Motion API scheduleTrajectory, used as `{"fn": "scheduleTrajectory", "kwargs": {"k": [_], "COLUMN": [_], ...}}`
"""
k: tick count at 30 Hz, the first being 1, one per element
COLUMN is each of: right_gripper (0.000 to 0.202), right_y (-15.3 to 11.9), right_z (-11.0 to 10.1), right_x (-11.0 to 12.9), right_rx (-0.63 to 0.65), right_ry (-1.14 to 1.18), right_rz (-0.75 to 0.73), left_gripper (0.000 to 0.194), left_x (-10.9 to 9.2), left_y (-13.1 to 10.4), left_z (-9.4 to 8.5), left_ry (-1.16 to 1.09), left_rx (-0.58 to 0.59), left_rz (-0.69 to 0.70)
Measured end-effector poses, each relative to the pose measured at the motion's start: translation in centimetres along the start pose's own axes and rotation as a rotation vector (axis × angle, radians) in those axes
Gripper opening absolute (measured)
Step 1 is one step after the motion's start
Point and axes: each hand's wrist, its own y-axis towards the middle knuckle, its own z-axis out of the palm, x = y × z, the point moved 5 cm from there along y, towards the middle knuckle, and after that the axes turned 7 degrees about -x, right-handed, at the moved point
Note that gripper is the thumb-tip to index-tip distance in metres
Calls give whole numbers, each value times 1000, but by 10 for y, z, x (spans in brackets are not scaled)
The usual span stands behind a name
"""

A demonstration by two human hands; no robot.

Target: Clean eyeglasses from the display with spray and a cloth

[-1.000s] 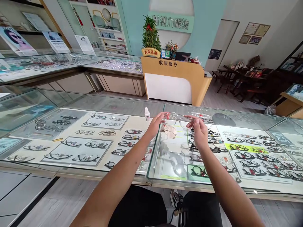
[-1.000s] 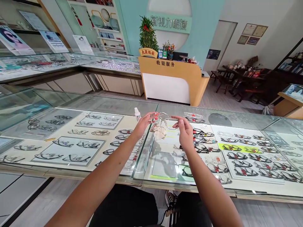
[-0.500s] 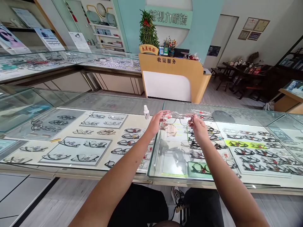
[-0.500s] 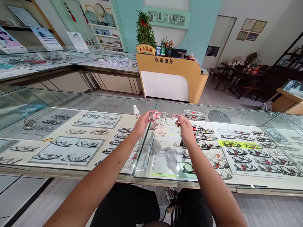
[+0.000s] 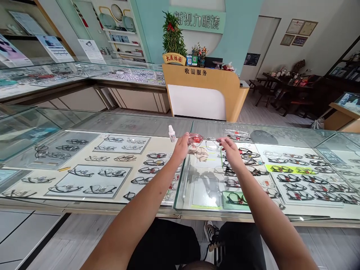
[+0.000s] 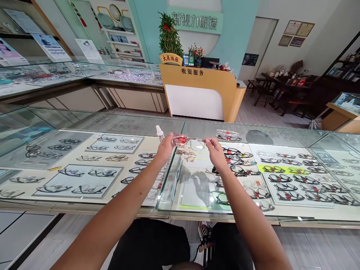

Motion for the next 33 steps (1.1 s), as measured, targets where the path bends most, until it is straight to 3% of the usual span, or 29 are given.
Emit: {"fn": "scheduleTrajectory", "kwargs": {"k": [4,11,16,21,27,29,33], "right_gripper": [40,28,34,39,42,40,39], "right_y": [1,3,-4,-10,-13,-13,-11], "right_z": [3,3,7,16,16,16,13], "right_x": [-8,-13,1,1,7,10,11], "right_rx": [43,76,143,329,409,401,292], "right_ry": [-12,8,-1,-48,-78,-72,-34], "right_rz": [103,193,126,67,48,28,-17], "left_gripper": [55,63,63,59,54,51,32], "left_x": [-2,-6,-10,-21,-24,-25,-28], "left_y": [0,-2,-14,-26,-27,-26,-34], "left_z": [1,5,14,21,22,20,9], "left_ry": [-13,63,124,202,180,185,129], "left_rx": [-40,32,163,327,392,324,-125], "left_rz": [-28,-42,0,164,141,160,236]}}
